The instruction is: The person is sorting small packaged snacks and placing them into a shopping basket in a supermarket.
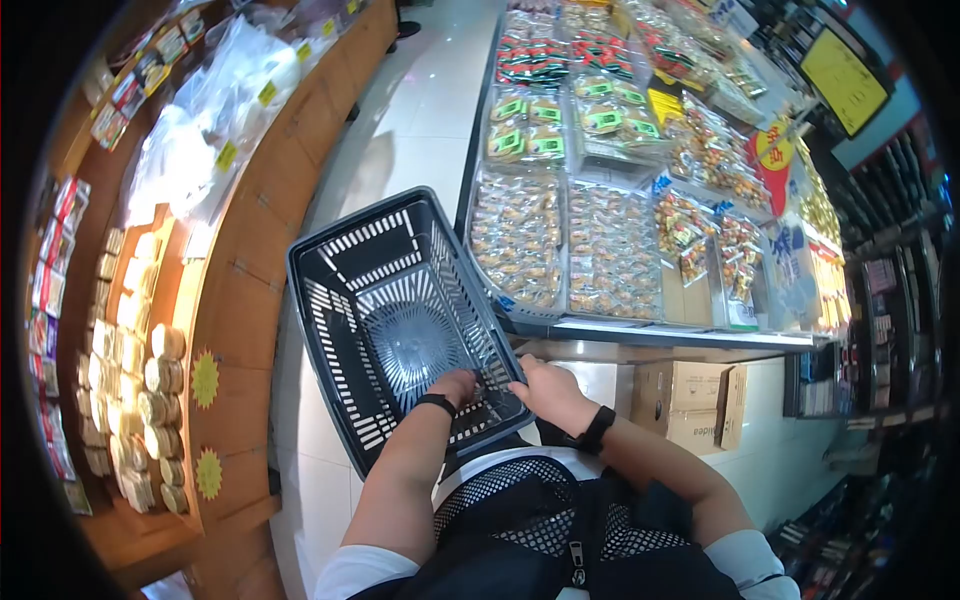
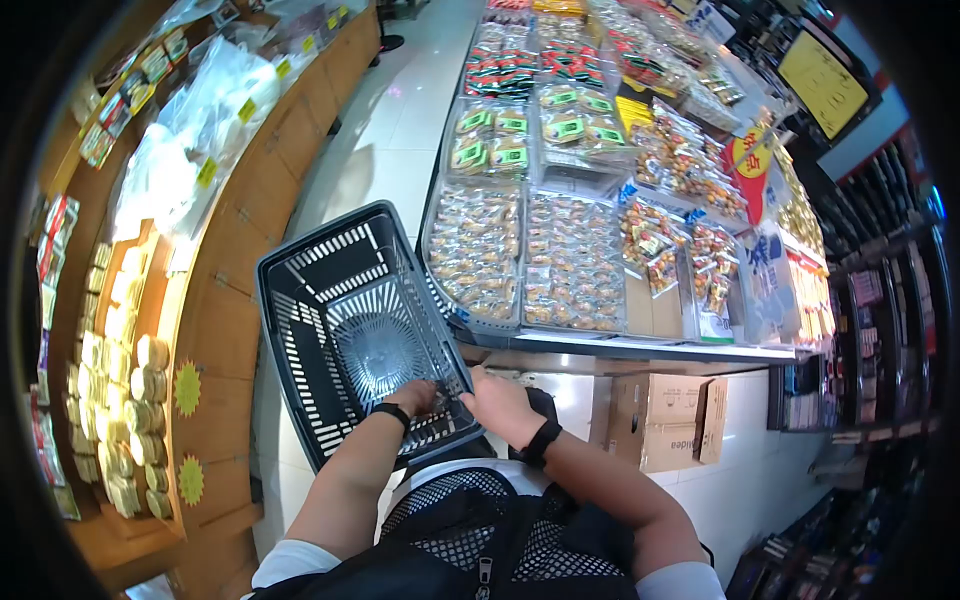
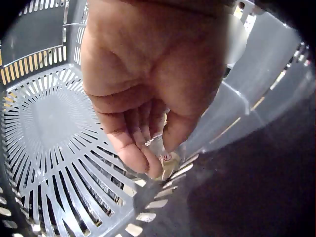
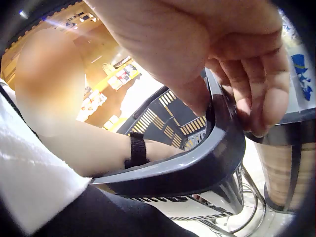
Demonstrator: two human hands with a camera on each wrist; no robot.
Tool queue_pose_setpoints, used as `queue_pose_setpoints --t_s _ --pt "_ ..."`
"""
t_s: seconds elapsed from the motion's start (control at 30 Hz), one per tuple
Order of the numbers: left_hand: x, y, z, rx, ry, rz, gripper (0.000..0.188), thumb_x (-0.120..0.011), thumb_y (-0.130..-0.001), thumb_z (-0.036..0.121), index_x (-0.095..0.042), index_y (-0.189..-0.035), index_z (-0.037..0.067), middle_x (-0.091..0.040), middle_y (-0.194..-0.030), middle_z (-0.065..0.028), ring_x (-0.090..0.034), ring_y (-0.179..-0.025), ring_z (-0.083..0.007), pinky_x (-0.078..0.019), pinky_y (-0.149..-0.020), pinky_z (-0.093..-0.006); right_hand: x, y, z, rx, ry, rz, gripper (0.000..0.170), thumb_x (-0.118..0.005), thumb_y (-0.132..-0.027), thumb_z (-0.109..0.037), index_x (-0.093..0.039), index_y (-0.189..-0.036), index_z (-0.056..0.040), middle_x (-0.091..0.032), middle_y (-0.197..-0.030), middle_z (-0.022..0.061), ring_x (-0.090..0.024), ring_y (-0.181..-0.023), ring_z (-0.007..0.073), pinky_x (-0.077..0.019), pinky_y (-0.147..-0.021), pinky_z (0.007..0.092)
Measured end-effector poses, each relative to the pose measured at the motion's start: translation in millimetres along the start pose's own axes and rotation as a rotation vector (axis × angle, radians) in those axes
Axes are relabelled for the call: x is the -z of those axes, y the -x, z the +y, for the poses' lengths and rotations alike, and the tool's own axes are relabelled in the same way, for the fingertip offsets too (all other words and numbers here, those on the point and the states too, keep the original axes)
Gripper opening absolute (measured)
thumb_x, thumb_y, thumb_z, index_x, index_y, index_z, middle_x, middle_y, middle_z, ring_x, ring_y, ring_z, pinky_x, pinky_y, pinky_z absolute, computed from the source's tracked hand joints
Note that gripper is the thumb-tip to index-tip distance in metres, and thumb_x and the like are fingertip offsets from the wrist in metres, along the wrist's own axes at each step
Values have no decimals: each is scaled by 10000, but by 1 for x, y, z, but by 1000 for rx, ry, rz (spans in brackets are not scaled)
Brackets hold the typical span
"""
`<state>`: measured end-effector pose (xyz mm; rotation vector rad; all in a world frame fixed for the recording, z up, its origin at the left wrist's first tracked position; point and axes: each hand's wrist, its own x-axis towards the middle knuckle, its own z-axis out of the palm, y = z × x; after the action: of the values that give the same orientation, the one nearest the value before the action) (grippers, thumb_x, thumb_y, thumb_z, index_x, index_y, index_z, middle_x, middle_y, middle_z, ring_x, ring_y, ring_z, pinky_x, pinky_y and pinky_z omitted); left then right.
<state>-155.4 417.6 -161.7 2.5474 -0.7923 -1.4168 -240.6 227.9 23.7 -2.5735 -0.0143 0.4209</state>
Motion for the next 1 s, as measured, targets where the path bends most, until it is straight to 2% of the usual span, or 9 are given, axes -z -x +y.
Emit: queue_pose_setpoints --t_s 0.1,0.23,0.3,0.33,0.47,0.57,0.77,0.9,1.0 --pt "19 24 -3 32 24 206 321 -717 -811 187 -721 -1113 78 -699 -1141 -181 -660 -1097 -329 -534 -930 -411 -2 -4 1 18 -13 15 333 -661 -889 -276 -531 -1003 9 -685 -808 230 -675 -778 430 -528 -689 523" --pt "57 83 -23 -65 598 530 206 -716 -816 125 -729 -982 4 -734 -871 -177 -722 -793 -316 -554 -740 -394 1 -9 -4 -42 -49 -48 341 -673 -875 -264 -518 -1017 4 -680 -859 240 -668 -835 440 -524 -735 527" --pt "79 141 -15 -48 913 717 147 -687 -871 74 -709 -969 -32 -702 -749 -107 -653 -659 -133 -507 -612 -285 -9 -12 4 -38 -117 17 394 -703 -850 -266 -501 -1061 0 -668 -941 268 -660 -901 446 -514 -797 533" --pt "78 161 -22 -50 1038 817 127 -681 -881 59 -708 -962 -35 -686 -734 -65 -620 -638 -108 -479 -581 -257 -16 -15 10 -9 -138 30 451 -732 -825 -261 -481 -1095 -3 -656 -1008 295 -645 -963 460 -500 -850 523" --pt "58 232 -47 -24 1323 1205 58 -680 -867 3 -690 -913 -30 -669 -766 -34 -587 -651 -79 -468 -595 -212 -30 -30 13 -184 -382 -77 501 -754 -772 -231 -477 -1127 -11 -665 -990 274 -638 -966 458 -489 -851 487" --pt "15 236 -88 -18 1323 1372 69 -676 -851 -24 -668 -918 -15 -674 -974 -82 -635 -860 -143 -510 -777 -262 -44 -36 21 -115 -317 4 461 -721 -774 -192 -473 -1117 -12 -670 -967 274 -644 -951 458 -491 -848 487" --pt "28 239 -53 -31 1255 1451 78 -687 -836 -44 -647 -897 -16 -559 -1282 -126 -595 -1080 -199 -489 -932 -328 -34 -31 4 -150 -288 -7 472 -710 -775 -189 -484 -1152 -18 -615 -1152 277 -585 -1123 439 -464 -962 465" --pt "42 245 -12 -251 1494 1216 74 -650 -866 -57 -641 -903 7 -625 -1186 -96 -609 -1038 -168 -491 -932 -280 -36 -31 19 -198 -336 -22 491 -744 -802 -227 -471 -1143 -2 -666 -1006 283 -642 -995 462 -509 -850 481" --pt "36 225 7 -510 1878 936 45 -635 -923 -13 -639 -941 28 -646 -1109 -72 -609 -944 -138 -495 -896 -280 -36 -29 19 -191 -389 -42 491 -749 -805 -238 -478 -1143 -8 -657 -1037 289 -631 -1024 457 -500 -871 470"
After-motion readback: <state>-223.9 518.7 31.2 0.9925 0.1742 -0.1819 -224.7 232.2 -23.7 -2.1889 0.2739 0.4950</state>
